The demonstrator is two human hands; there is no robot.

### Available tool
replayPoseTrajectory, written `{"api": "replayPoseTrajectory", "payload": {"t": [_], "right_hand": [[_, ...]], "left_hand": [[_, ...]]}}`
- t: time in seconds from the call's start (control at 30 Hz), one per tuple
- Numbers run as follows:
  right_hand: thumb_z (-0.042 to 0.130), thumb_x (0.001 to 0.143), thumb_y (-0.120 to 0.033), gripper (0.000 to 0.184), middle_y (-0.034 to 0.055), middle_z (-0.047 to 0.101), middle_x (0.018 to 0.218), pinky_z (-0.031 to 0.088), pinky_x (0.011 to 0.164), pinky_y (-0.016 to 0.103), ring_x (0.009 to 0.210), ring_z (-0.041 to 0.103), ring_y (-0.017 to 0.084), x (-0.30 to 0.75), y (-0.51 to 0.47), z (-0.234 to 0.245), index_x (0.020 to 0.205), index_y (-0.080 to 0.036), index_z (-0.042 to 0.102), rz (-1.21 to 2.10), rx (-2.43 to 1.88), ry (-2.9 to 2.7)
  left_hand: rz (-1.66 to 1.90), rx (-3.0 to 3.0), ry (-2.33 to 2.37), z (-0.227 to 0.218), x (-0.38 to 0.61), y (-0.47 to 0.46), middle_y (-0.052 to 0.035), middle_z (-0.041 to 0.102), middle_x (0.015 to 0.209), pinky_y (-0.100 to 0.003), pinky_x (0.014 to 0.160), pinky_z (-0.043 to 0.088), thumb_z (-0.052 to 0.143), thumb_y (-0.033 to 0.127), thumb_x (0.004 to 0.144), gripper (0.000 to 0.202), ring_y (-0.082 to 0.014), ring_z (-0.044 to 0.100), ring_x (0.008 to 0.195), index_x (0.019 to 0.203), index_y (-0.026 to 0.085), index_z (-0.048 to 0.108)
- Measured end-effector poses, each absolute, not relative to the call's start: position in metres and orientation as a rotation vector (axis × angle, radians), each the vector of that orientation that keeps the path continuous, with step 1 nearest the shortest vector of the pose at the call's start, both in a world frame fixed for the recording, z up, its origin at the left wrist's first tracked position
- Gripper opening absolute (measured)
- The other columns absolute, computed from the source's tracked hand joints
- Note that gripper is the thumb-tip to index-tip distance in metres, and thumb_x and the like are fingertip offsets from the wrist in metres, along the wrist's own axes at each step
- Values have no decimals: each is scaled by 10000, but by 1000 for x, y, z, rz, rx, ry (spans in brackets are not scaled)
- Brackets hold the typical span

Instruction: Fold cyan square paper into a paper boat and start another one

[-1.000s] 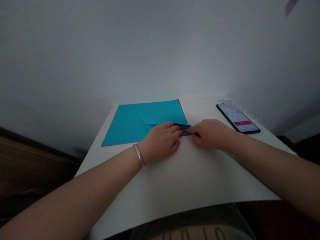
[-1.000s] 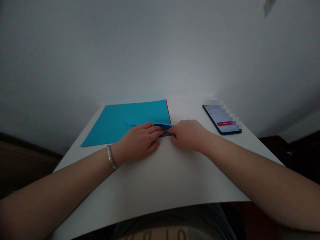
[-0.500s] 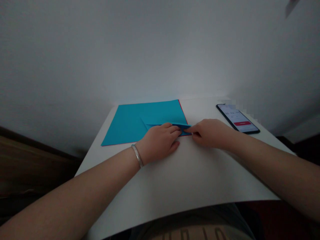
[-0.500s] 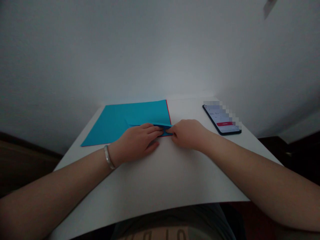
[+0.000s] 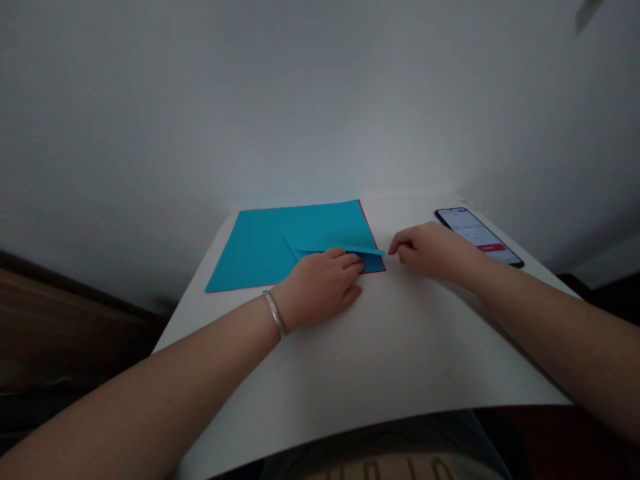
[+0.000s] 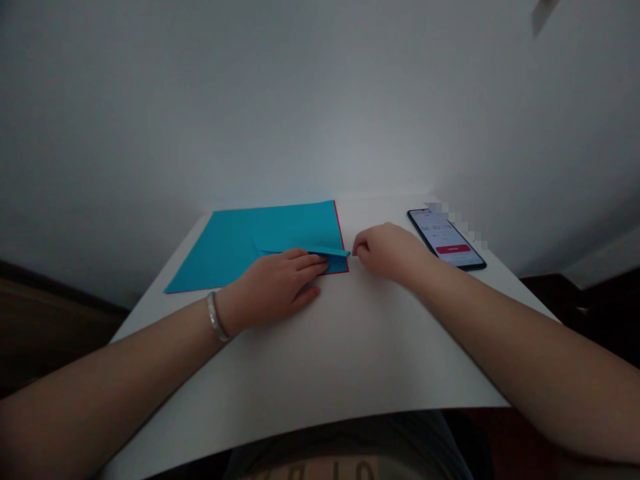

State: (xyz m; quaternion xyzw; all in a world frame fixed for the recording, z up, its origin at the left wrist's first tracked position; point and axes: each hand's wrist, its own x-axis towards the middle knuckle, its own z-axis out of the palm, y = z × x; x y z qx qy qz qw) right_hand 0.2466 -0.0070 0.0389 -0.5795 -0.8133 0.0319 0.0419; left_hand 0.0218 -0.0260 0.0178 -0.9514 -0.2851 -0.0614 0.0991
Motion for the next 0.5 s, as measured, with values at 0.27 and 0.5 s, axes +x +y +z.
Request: {"api": "replayPoseTrajectory", "payload": {"t": [0.27,0.5], "right_hand": [[526,841,-418,296,57,680,887,434,684,280,758,591,171,240,4,12,906,-209,724,237,-1602,-2299],[596,780,-396,263,36,652,877,415,642,268,729,564,152,235,-2,16,945,-208,677,249,-1685,-2269]], "left_hand": [[-153,-2726,-829,18,24,-29,-105,595,1074,-365,746,465,412,303,937,327,-246,551,961,1155,150,602],[-158,-2734,-777,24,25,-32,-124,575,1100,-406,854,432,411,261,929,276,-273,515,1023,1087,133,597]]}}
